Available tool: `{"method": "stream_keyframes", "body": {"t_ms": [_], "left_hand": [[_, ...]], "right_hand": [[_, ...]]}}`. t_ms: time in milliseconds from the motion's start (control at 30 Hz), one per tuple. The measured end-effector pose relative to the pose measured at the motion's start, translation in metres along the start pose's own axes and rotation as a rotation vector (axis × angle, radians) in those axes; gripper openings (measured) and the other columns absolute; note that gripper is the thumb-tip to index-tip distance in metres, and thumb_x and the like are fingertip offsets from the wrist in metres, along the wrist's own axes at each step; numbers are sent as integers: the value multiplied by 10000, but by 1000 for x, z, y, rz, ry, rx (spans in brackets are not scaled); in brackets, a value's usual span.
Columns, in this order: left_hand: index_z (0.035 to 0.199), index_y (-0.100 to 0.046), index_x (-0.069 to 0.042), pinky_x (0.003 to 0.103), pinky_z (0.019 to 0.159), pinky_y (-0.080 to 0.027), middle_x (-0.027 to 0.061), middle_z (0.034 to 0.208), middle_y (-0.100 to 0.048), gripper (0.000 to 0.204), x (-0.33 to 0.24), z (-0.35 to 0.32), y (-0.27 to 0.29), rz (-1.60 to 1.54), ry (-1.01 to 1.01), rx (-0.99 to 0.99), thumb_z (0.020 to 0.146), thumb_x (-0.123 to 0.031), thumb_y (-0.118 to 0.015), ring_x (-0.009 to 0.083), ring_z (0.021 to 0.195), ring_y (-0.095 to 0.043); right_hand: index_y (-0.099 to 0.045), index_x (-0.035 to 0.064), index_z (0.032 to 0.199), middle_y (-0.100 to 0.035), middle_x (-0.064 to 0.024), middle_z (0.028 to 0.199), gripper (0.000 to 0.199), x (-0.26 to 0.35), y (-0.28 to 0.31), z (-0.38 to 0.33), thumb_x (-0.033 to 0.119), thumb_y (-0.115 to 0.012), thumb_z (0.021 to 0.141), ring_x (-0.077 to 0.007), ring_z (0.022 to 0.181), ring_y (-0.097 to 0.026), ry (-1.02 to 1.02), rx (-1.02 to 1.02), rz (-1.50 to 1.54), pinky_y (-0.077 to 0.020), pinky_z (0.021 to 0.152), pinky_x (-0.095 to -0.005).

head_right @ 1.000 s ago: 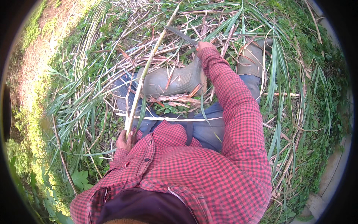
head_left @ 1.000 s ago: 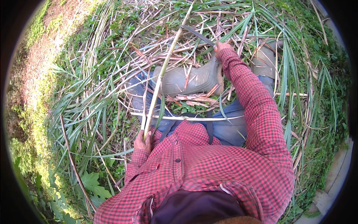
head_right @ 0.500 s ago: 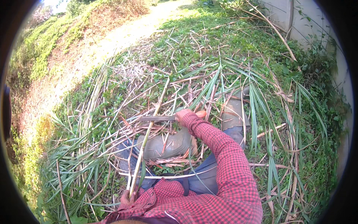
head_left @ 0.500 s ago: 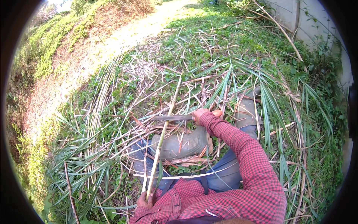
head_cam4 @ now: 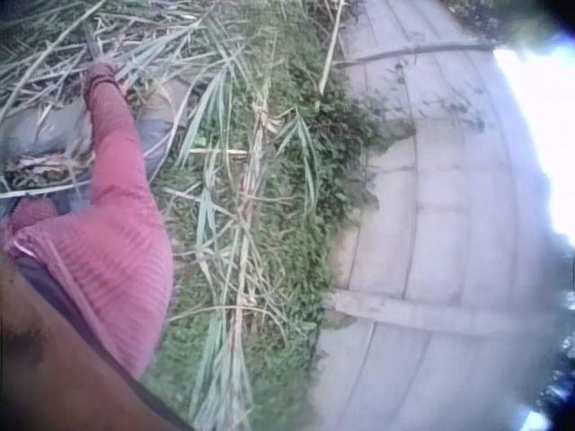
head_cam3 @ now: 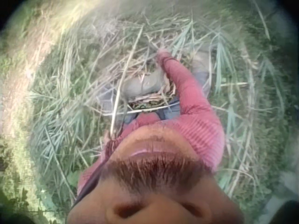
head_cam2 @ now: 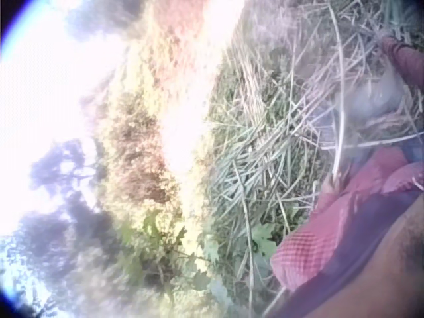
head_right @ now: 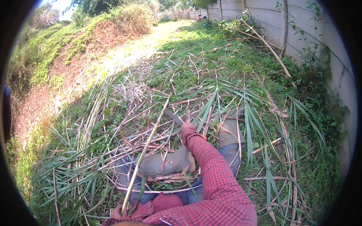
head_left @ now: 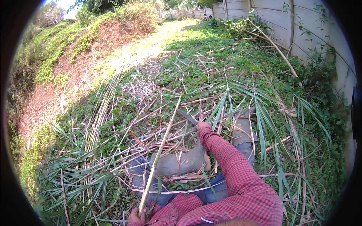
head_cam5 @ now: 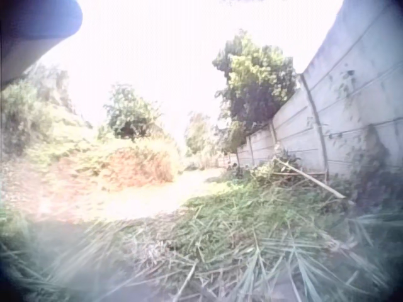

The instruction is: The person sits on the ground and uses a machete to chop long, thin sticks into smaller pieces. They hold the sticks with one hand and strike them with the machete in the other, creating a pile of cut debris.

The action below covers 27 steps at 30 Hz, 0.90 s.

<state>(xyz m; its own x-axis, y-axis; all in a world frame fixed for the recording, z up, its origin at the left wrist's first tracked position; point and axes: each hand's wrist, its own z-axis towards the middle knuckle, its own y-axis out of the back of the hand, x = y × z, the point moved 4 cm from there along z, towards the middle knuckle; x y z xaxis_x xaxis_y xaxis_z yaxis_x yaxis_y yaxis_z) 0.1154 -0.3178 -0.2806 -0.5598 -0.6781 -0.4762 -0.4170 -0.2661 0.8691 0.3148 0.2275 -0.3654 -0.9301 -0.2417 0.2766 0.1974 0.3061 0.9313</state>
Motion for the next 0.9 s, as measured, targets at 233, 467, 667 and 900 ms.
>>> {"method": "stream_keyframes", "body": {"t_ms": [233, 467, 667, 900], "left_hand": [[790, -516, -21, 470, 553, -401, 217, 626, -536, 355, -77, 26, 71, 321, 18, -146, 845, -372, -525, 401, 621, -541], [801, -497, -29, 480, 550, -390, 232, 648, -528, 423, -100, 44, 87, 353, -46, -190, 892, -430, -400, 434, 641, -522], [884, -540, -21, 480, 608, -406, 250, 764, -567, 428, -76, 39, 37, 327, -20, 42, 882, -433, -423, 438, 717, -540], [819, -582, 10, 314, 504, -369, 80, 595, -515, 463, -23, 24, -3, -67, 126, 320, 874, -435, -466, 157, 535, -462]], "right_hand": [[-588, 28, 1029, -614, -170, 992, 347, -66, -28, -11, 248, -562, 761, -308, 929, -596, -75, 70, -61, -474, 806, -392], [-501, 51, 1064, -594, -176, 999, 359, -70, -35, -46, 240, -547, 763, -315, 972, -566, 21, 17, 44, -453, 820, -405], [-542, 131, 1114, -581, -178, 1058, 509, -81, -29, -63, 356, -583, 660, -342, 965, -561, -172, -9, 434, -436, 855, -414], [-460, 94, 1045, -603, -161, 921, 360, -47, 1, -83, 179, -601, 726, -333, 889, -579, 317, -128, 83, -467, 741, -422]]}}
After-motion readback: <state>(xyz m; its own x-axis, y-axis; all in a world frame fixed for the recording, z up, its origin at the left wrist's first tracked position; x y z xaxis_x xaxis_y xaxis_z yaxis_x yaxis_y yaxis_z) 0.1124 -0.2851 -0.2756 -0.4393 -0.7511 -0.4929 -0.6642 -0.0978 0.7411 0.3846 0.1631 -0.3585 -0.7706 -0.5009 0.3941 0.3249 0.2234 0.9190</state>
